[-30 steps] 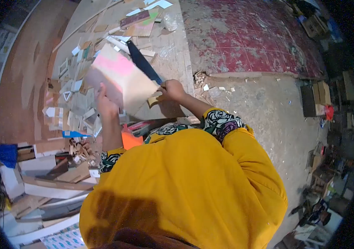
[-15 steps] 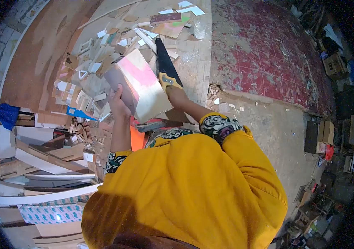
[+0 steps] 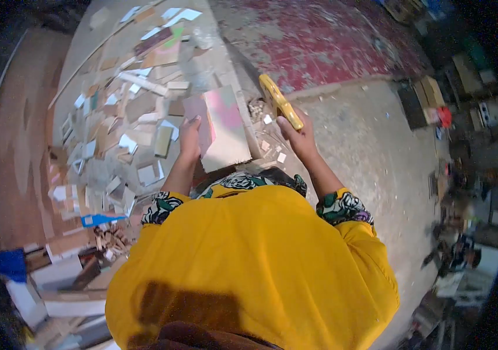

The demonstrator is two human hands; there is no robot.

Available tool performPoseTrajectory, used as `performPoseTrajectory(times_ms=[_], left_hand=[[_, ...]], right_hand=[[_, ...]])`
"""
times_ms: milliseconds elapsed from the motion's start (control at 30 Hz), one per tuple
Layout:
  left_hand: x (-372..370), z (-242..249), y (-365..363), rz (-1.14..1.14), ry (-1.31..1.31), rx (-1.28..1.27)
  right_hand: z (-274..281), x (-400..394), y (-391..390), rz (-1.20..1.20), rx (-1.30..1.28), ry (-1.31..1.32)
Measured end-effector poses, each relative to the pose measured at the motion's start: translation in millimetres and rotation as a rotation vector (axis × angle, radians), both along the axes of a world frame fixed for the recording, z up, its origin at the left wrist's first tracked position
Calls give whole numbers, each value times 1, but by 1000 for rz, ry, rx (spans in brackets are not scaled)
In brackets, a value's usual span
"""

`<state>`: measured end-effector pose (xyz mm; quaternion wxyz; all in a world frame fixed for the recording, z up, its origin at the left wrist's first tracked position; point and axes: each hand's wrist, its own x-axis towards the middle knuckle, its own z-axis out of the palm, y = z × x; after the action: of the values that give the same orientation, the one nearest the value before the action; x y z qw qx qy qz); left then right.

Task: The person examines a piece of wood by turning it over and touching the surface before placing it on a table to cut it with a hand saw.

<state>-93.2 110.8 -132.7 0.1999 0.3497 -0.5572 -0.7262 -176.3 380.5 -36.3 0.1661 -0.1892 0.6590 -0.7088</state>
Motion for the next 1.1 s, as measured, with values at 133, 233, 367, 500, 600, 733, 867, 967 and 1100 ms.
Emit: performPoseTrajectory(times_ms=[133,233,367,500,600,733,867,967,1100], left_hand=[[-32,-26,36,-125,-79,66],[-56,-64,48,-193,-200,-51],[-62,-65,69,-206,-263,-116],[-56,-51,83,-164,-322,-131],[-61,-115,85,-115,-259,-52],[-45,-66,105,-101,-377,-254],[-45,-83,99,-153,-558,-507],[-41,-77,100,-141,-609,-485],[-37,-54,104,-198,-715,-492]], right_hand=[[-1,46,28,-186,53,-113],[-6,73,40,-231,84,-176],[-15,90,58,-272,68,-317],[-9,98,67,-245,91,-336],[-3,101,78,-222,72,-382],[4,110,93,-117,107,-371],[-2,115,97,-155,80,-383],[-3,116,105,-114,63,-370],[-4,117,113,-64,82,-368]])
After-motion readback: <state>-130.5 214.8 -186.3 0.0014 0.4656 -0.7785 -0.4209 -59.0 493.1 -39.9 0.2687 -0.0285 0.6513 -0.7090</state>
